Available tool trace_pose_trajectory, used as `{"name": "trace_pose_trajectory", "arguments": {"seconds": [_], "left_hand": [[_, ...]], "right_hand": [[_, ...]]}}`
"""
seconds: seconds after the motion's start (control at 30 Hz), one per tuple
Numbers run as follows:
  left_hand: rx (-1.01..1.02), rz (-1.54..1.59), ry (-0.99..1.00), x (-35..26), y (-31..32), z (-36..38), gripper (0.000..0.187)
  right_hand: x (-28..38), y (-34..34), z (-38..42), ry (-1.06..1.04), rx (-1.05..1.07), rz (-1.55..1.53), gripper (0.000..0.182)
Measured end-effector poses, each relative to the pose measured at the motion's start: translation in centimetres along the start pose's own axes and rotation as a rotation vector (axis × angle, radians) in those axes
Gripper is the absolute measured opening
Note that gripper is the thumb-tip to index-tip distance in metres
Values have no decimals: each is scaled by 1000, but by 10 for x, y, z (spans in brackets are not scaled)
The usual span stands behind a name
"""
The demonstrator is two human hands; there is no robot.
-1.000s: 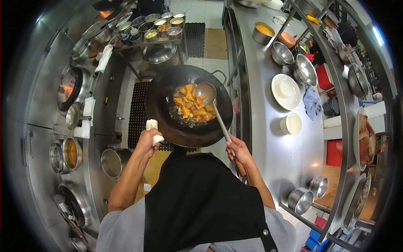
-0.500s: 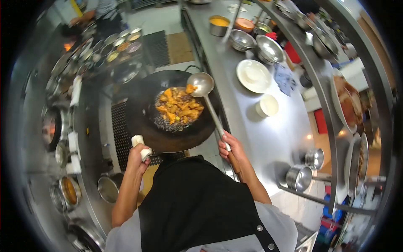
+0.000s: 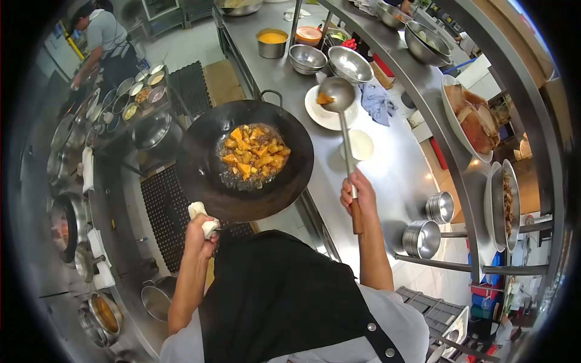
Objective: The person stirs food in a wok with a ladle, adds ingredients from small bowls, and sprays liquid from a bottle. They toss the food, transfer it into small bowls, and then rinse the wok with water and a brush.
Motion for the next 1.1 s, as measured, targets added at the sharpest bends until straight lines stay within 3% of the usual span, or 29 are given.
{"name": "trace_pose_trajectory", "arguments": {"seconds": [0.07,0.2,0.4,0.5,0.73,0.8,0.87,0.93,1.07,1.1], "left_hand": [[-10,4,4,1,-2,-3,12],[-51,5,29,6,-14,3,14],[-93,14,71,7,-24,12,12],[-122,20,74,8,-28,19,10],[-154,49,66,8,-43,19,10],[-138,47,47,8,-54,13,10],[-130,50,25,7,-66,9,10],[-140,44,51,-1,-73,7,9],[-130,-37,108,-13,-102,1,14],[-143,-27,110,-19,-108,2,14]], "right_hand": [[9,-24,-19,-36,-13,57,44],[35,-58,-66,-76,-262,482,44],[40,-81,-120,-12,-280,615,41],[43,-84,-131,-89,-352,769,47],[30,-67,-128,-130,-420,822,62],[23,-49,-109,-180,-459,700,65],[13,-25,-78,-219,-431,718,64],[-9,-1,-51,-186,-259,418,63],[-48,48,-12,46,-54,440,63],[-58,66,-10,93,22,573,63]]}}
Point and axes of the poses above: each hand's wrist, its own z-axis away from the middle knuckle, its own y-axis out of the palm, x = y × z, the point moved 4 cm from there along -z, towards the middle knuckle
